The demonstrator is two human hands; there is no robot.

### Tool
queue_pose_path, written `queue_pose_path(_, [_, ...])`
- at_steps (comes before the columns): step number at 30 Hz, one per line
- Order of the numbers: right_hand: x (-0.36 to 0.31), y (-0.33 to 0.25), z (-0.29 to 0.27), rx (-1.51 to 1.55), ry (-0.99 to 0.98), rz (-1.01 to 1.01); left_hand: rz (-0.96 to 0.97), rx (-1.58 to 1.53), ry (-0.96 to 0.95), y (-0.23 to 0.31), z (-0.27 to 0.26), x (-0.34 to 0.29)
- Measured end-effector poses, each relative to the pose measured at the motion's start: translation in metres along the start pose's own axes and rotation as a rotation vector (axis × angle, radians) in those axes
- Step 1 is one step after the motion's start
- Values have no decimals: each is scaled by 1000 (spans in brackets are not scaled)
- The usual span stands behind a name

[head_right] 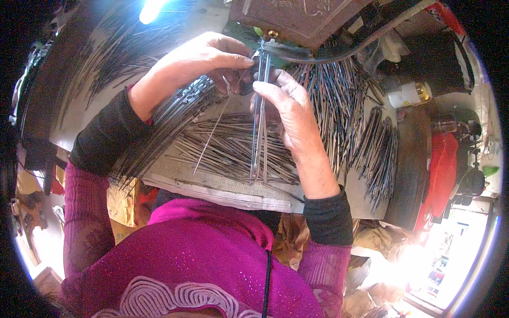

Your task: The person picks up metal umbrella rib components from a pile, aligns their ends, and joins them together using a tabletop machine.

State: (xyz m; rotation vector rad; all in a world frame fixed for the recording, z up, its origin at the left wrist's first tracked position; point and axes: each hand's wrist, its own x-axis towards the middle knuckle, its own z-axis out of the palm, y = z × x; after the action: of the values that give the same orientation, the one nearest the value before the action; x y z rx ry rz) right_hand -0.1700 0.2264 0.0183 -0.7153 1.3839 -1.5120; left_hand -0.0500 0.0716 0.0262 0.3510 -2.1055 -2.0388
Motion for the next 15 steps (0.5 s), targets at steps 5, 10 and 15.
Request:
queue_pose_path(5, [6, 1, -6, -32, -49, 30, -26, -5, -3, -7, -2, 5])
queue_pose_path(10, [8, 2, -8, -41, -60, -1, -24, 4, 12, -7, -2, 8])
queue_pose_path(15, [7, -1, -8, -61, -68, 25, -1, 19, 30, -7, -1, 6])
